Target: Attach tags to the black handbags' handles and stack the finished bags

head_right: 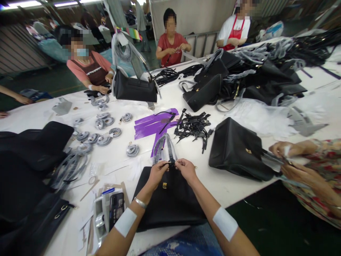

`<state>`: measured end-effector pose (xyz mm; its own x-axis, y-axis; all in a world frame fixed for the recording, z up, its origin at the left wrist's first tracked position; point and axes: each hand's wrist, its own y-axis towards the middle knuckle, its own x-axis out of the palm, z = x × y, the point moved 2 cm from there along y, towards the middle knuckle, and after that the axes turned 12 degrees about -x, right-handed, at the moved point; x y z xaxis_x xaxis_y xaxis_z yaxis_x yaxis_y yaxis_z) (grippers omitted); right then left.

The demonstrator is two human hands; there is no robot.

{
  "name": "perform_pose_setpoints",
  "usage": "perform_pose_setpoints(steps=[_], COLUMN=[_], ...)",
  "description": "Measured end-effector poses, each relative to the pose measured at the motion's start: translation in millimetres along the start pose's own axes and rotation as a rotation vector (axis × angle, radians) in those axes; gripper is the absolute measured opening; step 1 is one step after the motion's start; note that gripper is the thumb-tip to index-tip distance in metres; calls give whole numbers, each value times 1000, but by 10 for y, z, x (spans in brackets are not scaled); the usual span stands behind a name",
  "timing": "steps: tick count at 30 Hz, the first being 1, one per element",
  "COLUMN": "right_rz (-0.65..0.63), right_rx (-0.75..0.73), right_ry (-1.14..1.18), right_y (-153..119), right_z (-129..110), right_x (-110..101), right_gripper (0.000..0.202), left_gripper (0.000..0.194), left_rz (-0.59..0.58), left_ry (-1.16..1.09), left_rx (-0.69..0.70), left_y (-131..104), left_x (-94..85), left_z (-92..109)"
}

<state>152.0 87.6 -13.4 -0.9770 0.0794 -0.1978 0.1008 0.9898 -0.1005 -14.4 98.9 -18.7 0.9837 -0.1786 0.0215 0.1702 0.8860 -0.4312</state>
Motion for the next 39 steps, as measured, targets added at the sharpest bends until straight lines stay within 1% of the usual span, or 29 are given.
perform_pose_setpoints(steps=[2,4,6,7,10,13,15,17,19,20,22,23,25,27,29,31,33,35,39], right_rz=[5,34,61,65,76,60,33,6,27,56,127,153,155,113,38,-38,-67,-18,155], right_rx=[-123,-211,-194,-165,-115,-121,-145,-201,-258,-258,-198,-145,-22,113,240,316,339,343,381], right_ry=[-191,-289,-201,-125,23,27,-26,-124,-227,-263,-279,-247,-114,51,222,367,460,492,573], right_y=[-18,-53,-90,-108,-151,-179,-185,-172,-130,-97,-25,4,23,-30,-142,-256,-314,-293,-152], right_z=[-95,-176,-188,-170,-84,-37,-46,-72,-85,-76,-25,13,86,124,106,43,-22,-47,10], right_x=[11,45,97,128,202,225,208,156,64,8,-100,-137,-154,-103,-17,61,104,113,131], right_gripper=[19,18,20,22,26,27,25,21,17,16,15,16,19,23,29,36,37,31,21], left_gripper=[20,25,29,30,29,27,26,23,21,19,17,17,18,19,19,21,23,25,27], left_rz=[-15,-16,-15,-14,1,13,12,3,3,12,39,49,59,77,102,103,81,55,33], left_ry=[-170,-338,-446,-461,-397,-297,-268,-247,-203,-161,-44,23,144,241,340,426,492,555,678], left_rx=[-97,-208,-277,-283,-233,-166,-140,-119,-89,-71,-45,-33,14,111,229,309,355,383,416], left_y=[-27,-57,-84,-94,-109,-110,-113,-122,-143,-159,-205,-237,-316,-412,-511,-598,-673,-739,-830], left_x=[-1,2,13,20,44,65,66,49,16,-4,-36,-42,-33,-6,27,59,89,117,146], left_z=[-24,-30,-20,-12,-5,-21,-18,12,65,94,144,162,184,193,185,154,113,80,58])
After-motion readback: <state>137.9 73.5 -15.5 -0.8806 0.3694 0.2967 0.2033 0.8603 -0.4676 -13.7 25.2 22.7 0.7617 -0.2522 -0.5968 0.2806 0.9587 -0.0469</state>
